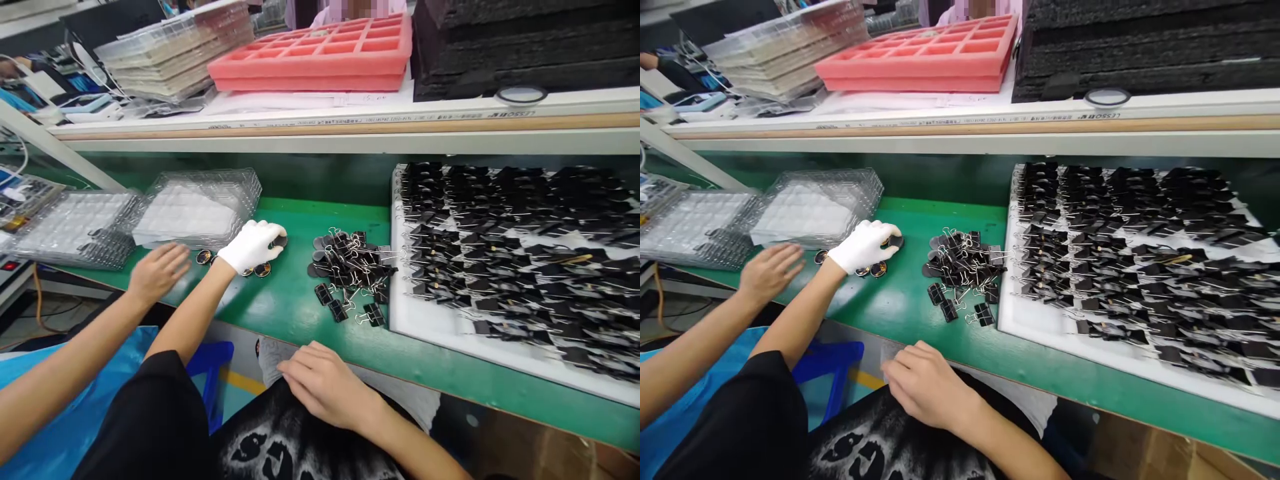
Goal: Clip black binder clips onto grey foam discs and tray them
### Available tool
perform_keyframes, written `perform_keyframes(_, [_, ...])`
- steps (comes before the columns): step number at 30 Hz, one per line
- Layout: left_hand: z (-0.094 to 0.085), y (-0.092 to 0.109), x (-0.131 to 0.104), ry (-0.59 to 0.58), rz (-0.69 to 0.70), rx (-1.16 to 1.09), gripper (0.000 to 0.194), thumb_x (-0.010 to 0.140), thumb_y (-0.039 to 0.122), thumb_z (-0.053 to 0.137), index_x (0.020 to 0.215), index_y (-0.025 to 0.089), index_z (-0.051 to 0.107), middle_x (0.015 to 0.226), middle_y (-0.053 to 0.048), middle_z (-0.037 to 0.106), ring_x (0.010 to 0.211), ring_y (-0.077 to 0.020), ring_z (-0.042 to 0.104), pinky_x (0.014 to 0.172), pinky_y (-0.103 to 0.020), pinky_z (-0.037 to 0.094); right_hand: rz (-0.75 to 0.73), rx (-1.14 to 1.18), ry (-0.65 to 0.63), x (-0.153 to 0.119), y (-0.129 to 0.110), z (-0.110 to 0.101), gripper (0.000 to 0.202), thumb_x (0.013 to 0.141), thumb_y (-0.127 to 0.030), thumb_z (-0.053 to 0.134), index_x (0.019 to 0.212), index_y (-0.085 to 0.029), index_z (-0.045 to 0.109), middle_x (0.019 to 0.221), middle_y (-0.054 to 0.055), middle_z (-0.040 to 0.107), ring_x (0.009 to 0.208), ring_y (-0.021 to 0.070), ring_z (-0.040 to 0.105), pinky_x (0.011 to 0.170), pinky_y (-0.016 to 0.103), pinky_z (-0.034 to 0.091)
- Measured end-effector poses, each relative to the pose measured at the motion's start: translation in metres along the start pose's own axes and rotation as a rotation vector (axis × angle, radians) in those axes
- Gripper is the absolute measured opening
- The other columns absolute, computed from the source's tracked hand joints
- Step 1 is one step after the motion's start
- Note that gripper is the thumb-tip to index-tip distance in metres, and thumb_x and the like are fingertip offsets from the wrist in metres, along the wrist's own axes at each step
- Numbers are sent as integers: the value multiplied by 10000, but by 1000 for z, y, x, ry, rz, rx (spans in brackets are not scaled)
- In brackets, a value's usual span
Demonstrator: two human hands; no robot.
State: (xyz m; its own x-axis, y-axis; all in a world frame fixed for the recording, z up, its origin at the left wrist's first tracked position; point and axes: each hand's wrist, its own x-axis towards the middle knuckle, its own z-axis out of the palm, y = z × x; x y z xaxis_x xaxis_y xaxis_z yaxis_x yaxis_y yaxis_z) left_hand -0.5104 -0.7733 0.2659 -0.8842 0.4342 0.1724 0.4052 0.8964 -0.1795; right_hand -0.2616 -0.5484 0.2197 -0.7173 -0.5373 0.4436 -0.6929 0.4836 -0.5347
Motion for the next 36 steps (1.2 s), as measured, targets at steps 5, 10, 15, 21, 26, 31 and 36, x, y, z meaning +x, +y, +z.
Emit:
perform_keyframes(5, [-20,28,46,-179,377,-61,288,955,409,613,1176,237,682,1297,-51,710,1132,-271,582,985,-420,380,85,53,8,-20,-2,-7,231,1093,-203,458,1158,-178,678,876,24,727,774,164,636,714,338,430])
perform_keyframes(10, [-23,10,44,-147,311,0,578,900,544,699,1415,294,618,1508,-103,586,1214,-371,530,967,-479,365,209,56,146,-43,3,-30,198,1066,-147,505,1181,-180,662,973,44,753,824,174,656,764,347,464])
perform_keyframes(15, [-16,9,57,-239,394,88,447,931,512,698,1335,321,708,1441,-94,614,1228,-365,513,977,-482,336,243,80,167,-44,5,-35,194,1060,-139,518,1163,-187,675,940,31,746,803,169,655,754,341,472])
perform_keyframes(21, [-19,16,59,-187,383,67,458,916,567,715,1297,314,727,1409,-95,629,1214,-346,515,974,-465,331,222,123,98,-35,0,-22,208,1073,-173,501,1150,-183,695,945,36,762,821,173,673,764,342,479])
perform_keyframes(26, [-15,21,61,-246,390,62,774,878,611,739,1556,299,533,1464,-134,618,1231,-378,524,974,-459,332,267,194,40,-36,-3,-13,242,1087,-203,482,1168,-189,710,997,48,783,888,181,714,823,349,502])
perform_keyframes(31, [-16,29,66,-279,488,20,493,892,597,698,1258,271,749,1176,-110,756,1128,-340,582,955,-445,331,352,323,102,-31,-5,-10,253,1077,-233,490,1148,-203,731,996,58,771,902,186,715,837,345,548])
perform_keyframes(36, [-20,45,51,-134,526,7,365,875,547,684,1015,230,797,960,-103,765,1019,-313,617,968,-471,331,671,575,394,-10,-1,-15,256,1037,-298,548,1218,-200,701,1108,85,789,967,190,770,860,330,619])
